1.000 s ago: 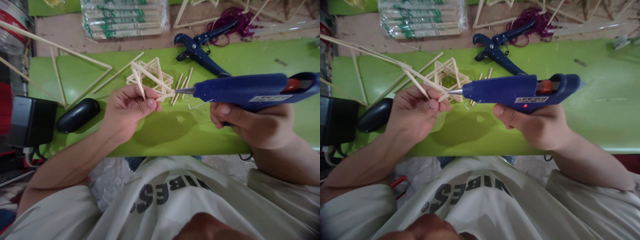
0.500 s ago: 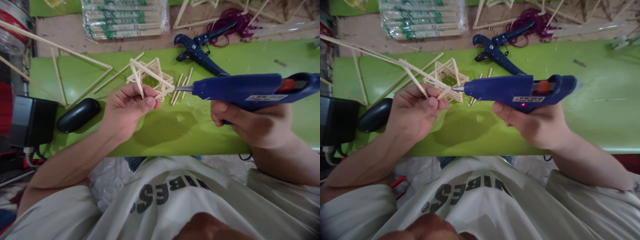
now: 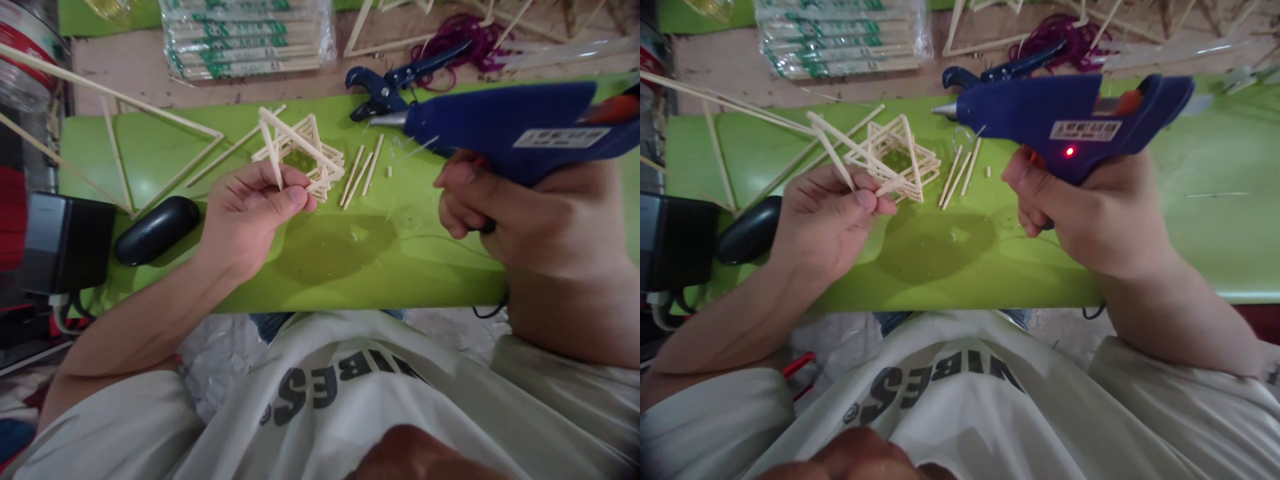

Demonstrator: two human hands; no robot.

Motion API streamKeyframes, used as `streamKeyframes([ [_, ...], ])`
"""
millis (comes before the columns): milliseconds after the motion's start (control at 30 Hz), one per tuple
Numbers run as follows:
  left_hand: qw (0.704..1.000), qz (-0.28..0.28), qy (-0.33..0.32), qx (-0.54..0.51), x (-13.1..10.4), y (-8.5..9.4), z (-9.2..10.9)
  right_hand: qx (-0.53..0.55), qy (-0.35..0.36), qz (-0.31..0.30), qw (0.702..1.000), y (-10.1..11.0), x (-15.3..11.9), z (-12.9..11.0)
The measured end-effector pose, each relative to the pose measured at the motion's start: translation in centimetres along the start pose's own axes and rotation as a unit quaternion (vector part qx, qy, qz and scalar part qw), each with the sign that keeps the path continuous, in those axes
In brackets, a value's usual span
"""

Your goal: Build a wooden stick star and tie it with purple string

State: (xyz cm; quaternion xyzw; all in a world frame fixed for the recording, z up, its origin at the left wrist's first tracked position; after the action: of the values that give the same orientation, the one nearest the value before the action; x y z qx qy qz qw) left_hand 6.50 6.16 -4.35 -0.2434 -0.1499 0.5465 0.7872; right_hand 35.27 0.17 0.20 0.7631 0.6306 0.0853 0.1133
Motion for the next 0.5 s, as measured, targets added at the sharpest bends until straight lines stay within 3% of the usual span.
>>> streamKeyframes([
  [200, 0.994, -0.027, 0.051, 0.09, -1.2, -0.3, -1.0, 0.12, -0.07, -0.042, 0.989, -2.6, 0.0, 0.3],
  [400, 0.991, -0.059, 0.082, 0.087, -1.8, -1.3, -2.8, 0.148, -0.113, -0.062, 0.981, -4.8, -1.6, 0.0],
  [500, 0.992, -0.063, 0.068, 0.083, -1.6, -1.4, -3.3, 0.171, -0.127, -0.105, 0.971, -5.9, -1.9, 0.3],
])
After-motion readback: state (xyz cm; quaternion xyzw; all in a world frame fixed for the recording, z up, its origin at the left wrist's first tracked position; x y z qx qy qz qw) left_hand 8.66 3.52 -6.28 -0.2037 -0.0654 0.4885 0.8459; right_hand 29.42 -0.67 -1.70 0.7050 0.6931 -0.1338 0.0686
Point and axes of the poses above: each hand's wrist, its own x-axis towards the middle knuckle, its own y-axis out of the back of the hand, z = x × y, the point moved 7 cm from there along x, towards the middle knuckle, and after that the axes turned 14 degrees about -x, right-handed, at the moved point
